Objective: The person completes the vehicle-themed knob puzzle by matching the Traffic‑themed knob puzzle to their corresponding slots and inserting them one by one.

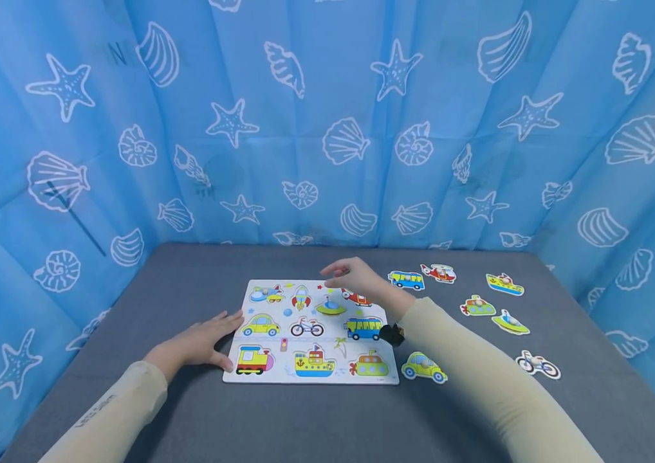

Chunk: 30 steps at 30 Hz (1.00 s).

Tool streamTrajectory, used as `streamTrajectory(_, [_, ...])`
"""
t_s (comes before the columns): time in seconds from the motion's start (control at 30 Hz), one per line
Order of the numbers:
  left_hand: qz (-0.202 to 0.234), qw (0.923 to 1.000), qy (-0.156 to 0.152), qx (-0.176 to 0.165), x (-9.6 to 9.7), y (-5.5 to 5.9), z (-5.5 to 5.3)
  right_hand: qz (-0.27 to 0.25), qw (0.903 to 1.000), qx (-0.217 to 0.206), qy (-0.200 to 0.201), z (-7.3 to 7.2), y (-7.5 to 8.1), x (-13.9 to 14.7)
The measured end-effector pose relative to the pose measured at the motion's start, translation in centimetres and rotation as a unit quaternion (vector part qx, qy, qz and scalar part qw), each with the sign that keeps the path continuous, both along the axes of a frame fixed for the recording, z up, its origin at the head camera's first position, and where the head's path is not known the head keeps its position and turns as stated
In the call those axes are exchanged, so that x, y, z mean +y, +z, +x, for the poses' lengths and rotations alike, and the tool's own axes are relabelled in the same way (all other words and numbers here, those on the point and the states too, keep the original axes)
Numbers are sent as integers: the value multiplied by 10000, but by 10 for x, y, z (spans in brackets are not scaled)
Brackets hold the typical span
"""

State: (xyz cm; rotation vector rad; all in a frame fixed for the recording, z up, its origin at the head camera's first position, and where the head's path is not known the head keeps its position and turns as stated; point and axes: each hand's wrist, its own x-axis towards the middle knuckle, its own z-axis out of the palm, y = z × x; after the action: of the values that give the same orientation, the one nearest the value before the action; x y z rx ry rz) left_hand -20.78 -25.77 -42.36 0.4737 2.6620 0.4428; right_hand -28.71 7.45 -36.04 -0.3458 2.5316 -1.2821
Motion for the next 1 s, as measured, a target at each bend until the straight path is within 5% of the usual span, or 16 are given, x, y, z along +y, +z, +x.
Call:
streamTrajectory(0.57, [-23,10000,-30,-5,-1,-1,-1,16,9996,226,173,10,12,49])
streamTrajectory(1.0, [-63,10000,-4,-31,0,-2,-1,93,9999,72,-102,19,12,89])
